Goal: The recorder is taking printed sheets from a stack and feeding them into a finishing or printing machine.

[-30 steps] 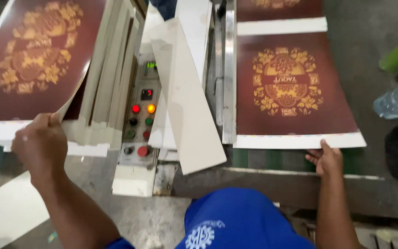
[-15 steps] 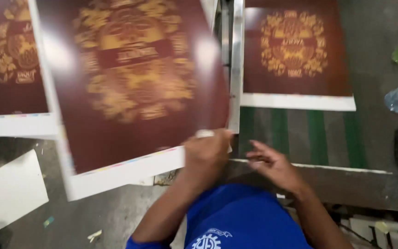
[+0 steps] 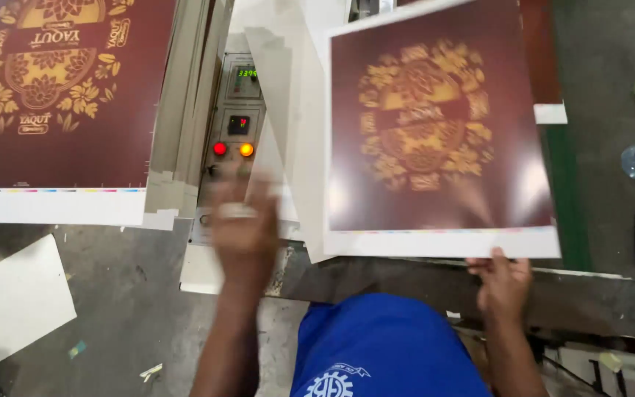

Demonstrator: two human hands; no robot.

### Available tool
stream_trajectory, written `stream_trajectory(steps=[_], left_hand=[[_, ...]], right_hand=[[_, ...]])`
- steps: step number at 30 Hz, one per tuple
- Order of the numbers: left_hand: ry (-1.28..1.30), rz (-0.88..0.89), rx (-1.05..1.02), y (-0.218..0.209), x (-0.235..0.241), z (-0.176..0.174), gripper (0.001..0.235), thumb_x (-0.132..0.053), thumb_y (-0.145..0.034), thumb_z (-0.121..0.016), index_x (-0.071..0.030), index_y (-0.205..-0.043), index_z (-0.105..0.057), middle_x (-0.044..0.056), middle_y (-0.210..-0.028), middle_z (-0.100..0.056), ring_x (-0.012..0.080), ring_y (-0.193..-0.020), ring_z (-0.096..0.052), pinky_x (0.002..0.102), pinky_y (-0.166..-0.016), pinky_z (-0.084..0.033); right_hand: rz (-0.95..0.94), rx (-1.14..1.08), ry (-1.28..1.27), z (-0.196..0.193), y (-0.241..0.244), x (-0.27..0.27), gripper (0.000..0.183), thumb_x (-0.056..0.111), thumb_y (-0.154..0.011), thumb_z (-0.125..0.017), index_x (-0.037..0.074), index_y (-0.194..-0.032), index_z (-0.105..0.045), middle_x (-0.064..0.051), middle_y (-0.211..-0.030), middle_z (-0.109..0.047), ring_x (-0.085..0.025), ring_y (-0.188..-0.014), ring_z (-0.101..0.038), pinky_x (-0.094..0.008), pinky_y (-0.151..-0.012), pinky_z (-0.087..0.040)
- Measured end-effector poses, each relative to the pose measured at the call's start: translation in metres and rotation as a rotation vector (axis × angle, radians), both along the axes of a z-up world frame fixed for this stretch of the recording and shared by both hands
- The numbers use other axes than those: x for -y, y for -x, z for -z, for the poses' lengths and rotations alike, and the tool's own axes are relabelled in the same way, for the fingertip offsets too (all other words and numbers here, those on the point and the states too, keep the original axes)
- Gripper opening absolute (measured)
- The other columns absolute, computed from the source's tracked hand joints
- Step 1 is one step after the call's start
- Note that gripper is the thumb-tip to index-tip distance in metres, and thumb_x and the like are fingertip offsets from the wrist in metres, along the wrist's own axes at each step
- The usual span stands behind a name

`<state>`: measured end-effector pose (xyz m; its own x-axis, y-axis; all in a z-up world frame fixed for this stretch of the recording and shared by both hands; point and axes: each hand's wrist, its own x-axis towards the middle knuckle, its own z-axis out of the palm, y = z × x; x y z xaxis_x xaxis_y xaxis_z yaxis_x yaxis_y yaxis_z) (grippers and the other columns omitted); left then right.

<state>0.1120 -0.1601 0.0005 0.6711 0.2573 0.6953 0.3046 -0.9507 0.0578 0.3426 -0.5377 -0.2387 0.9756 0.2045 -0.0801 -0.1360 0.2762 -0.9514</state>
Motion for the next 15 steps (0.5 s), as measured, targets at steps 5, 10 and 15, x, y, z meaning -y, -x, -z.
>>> stream_trajectory(steps=[5,10,15], left_hand=[[-0.04,-0.494,0.009,0.056,-0.054,-0.021,0.073,-0.044,-0.113,-0.068,0.017,-0.148,-0.045,0.037,-0.155,-0.046,0.0515,-0.146,-0.044,0.055,-0.123,-0.037],[0.057,-0.626,-0.203,0.076,-0.084,-0.008,0.088,-0.051,-0.109,-0.064,0.019,-0.157,-0.04,0.038,-0.163,-0.038,0.0524,-0.153,-0.031,0.06,-0.122,-0.025],[0.017,-0.509,-0.312,0.105,-0.1,-0.018,0.066,-0.027,-0.101,-0.066,0.01,-0.154,-0.053,0.03,-0.159,-0.051,0.0412,-0.152,-0.046,0.047,-0.125,-0.039]], right_hand=[[0.108,-0.038,-0.003,0.01,-0.009,0.076,0.03,0.006,-0.111,-0.054,0.001,-0.141,-0.049,-0.014,-0.104,-0.068,-0.022,-0.075,-0.069,-0.032,-0.061,-0.057],[0.182,-0.101,0.098,0.022,-0.023,0.144,0.031,0.006,-0.112,-0.054,-0.001,-0.142,-0.048,-0.014,-0.11,-0.068,-0.023,-0.079,-0.069,-0.034,-0.065,-0.058],[0.206,-0.037,0.149,0.024,-0.028,0.184,0.027,0.003,-0.115,-0.054,-0.003,-0.14,-0.046,-0.014,-0.11,-0.068,-0.025,-0.083,-0.069,-0.035,-0.07,-0.059]])
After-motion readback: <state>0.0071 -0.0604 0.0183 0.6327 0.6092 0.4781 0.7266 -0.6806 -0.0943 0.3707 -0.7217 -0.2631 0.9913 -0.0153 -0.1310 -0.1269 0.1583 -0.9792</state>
